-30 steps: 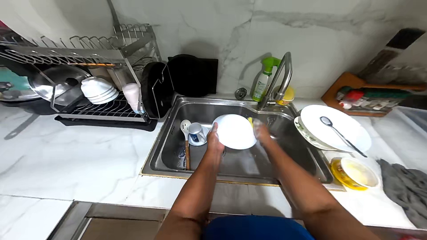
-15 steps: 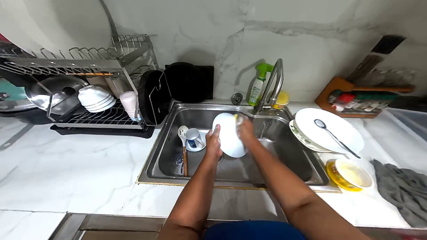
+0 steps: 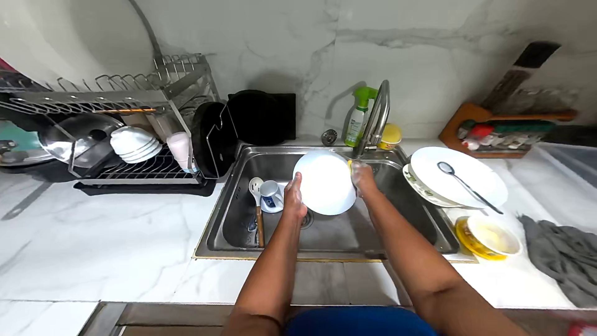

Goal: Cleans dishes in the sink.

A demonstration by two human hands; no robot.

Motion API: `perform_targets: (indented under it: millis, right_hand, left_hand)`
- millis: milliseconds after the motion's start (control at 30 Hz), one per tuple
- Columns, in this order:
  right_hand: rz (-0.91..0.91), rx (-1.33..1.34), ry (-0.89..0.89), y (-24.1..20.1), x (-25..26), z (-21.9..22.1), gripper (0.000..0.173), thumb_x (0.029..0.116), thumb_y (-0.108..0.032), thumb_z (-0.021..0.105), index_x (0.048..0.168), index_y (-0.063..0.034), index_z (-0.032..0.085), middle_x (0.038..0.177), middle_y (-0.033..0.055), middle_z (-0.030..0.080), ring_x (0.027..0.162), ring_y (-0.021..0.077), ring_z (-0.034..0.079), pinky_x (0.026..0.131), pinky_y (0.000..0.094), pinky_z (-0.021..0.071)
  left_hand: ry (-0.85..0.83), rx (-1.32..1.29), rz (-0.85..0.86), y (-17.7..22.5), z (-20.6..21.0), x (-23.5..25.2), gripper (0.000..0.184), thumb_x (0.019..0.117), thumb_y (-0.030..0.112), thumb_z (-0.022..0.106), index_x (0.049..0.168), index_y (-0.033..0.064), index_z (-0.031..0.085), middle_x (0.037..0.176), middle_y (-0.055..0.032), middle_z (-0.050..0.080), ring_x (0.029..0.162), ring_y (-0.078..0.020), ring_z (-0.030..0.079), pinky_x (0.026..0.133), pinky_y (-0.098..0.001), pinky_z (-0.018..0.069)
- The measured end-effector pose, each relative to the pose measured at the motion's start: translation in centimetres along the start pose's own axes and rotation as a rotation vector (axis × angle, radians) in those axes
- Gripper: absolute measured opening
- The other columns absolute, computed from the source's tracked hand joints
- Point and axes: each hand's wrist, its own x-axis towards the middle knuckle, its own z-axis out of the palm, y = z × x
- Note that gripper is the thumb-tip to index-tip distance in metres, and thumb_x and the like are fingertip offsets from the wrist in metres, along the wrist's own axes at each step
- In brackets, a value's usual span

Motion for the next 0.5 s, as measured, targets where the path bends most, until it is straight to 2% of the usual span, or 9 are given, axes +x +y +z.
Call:
perform_targets:
  millis: [67, 133, 167, 233, 267, 333, 400, 467, 500]
  right_hand:
    - [0.014, -0.012, 0.079, 0.4, 0.4, 0.1, 0.031, 0.1074, -0.016, 0.05, 0.117, 0.009, 0.066, 0.117, 0.0302, 0.066, 0.115, 0.0397, 0.063, 0.101, 0.0543, 0.048]
    - [-0.009, -0.034, 0.147, 0.6, -0.4, 0.2, 0.032, 0.1081, -0.015, 0.049, 0.121, 0.0095, 0.066, 0.12, 0.0312, 0.066, 0.118, 0.0411, 0.062, 0.105, 0.054, 0.0466]
    - [-0.023, -0.017, 0.175, 0.8, -0.8, 0.3, 0.032, 0.1081, -0.013, 0.048, 0.123, 0.0102, 0.065, 0.119, 0.0316, 0.066, 0.118, 0.0413, 0.062, 0.105, 0.0533, 0.046]
    - [-0.035, 0.085, 0.227, 1.2, -1.3, 0.7, 0.031, 0.1075, -0.013, 0.051, 0.121, 0.0114, 0.066, 0.114, 0.0312, 0.067, 0.112, 0.0395, 0.064, 0.102, 0.051, 0.0475]
    - [-0.041, 0.17, 0.253, 1.7, -1.3, 1.0, 0.031, 0.1074, -0.015, 0.053, 0.115, 0.0112, 0.067, 0.107, 0.0293, 0.068, 0.104, 0.0367, 0.065, 0.097, 0.05, 0.0498]
    - [-0.047, 0.464, 0.262, 2.5, -1.0, 1.6, 0.03, 0.1083, -0.018, 0.051, 0.111, 0.0078, 0.067, 0.098, 0.0202, 0.067, 0.092, 0.0246, 0.064, 0.086, 0.042, 0.0542]
    - [0.005, 0.852, 0.211, 2.8, -1.0, 1.9, 0.031, 0.1097, -0.022, 0.044, 0.118, 0.0003, 0.063, 0.094, 0.0098, 0.063, 0.083, 0.0148, 0.061, 0.076, 0.0346, 0.054]
    - [0.088, 1.207, 0.178, 3.1, -0.7, 2.2, 0.025, 0.1103, -0.025, 0.038, 0.105, -0.0084, 0.056, 0.078, 0.0035, 0.059, 0.069, 0.0136, 0.061, 0.063, 0.0332, 0.0546]
    - [0.111, 1.365, 0.136, 3.8, -0.3, 2.3, 0.03, 0.1099, -0.027, 0.033, 0.098, -0.0105, 0.055, 0.075, 0.004, 0.062, 0.069, 0.0165, 0.064, 0.063, 0.0359, 0.0569]
  left_hand:
    - [0.058, 0.147, 0.013, -0.3, 0.3, 0.3, 0.045, 0.1112, 0.036, 0.043, 0.126, -0.0018, 0.061, 0.114, -0.0179, 0.069, 0.103, -0.0233, 0.069, 0.09, -0.0433, 0.0587]
    - [0.21, 0.344, 0.032, -1.1, 0.6, 0.6, 0.057, 0.1115, 0.045, 0.038, 0.114, -0.004, 0.066, 0.109, -0.0205, 0.068, 0.1, -0.0251, 0.066, 0.088, -0.0444, 0.0558]
    - [0.28, 0.402, 0.019, -1.6, 0.7, 0.8, 0.063, 0.1118, 0.048, 0.032, 0.113, -0.0052, 0.066, 0.111, -0.023, 0.066, 0.103, -0.028, 0.065, 0.09, -0.0465, 0.0542]
    - [0.357, 0.401, -0.029, -2.3, 0.9, 0.9, 0.068, 0.1128, 0.048, 0.025, 0.122, -0.0075, 0.062, 0.125, -0.0277, 0.062, 0.116, -0.0337, 0.061, 0.098, -0.0514, 0.0507]
    - [0.36, 0.342, -0.062, -2.5, 0.9, 0.7, 0.066, 0.1134, 0.046, 0.023, 0.131, -0.0068, 0.058, 0.133, -0.0278, 0.058, 0.123, -0.0346, 0.058, 0.102, -0.0524, 0.0486]
    - [0.336, 0.143, -0.142, -2.9, 0.9, 0.8, 0.059, 0.1138, 0.043, 0.021, 0.141, -0.0009, 0.05, 0.139, -0.0242, 0.055, 0.125, -0.0338, 0.056, 0.1, -0.0535, 0.0489]
    - [0.247, -0.1, -0.268, -2.6, 0.6, 1.0, 0.055, 0.1119, 0.044, 0.02, 0.143, 0.0068, 0.046, 0.137, -0.0219, 0.055, 0.119, -0.0361, 0.058, 0.091, -0.0581, 0.0506]
    - [0.091, -0.219, -0.422, -2.0, -0.1, 0.9, 0.048, 0.1095, 0.035, 0.024, 0.14, 0.005, 0.044, 0.134, -0.0262, 0.055, 0.114, -0.0423, 0.06, 0.087, -0.0632, 0.0524]
    - [0.022, -0.208, -0.493, -1.6, -0.4, 0.7, 0.037, 0.1052, 0.022, 0.031, 0.133, 0.0025, 0.046, 0.126, -0.0252, 0.058, 0.108, -0.0392, 0.062, 0.086, -0.0586, 0.0548]
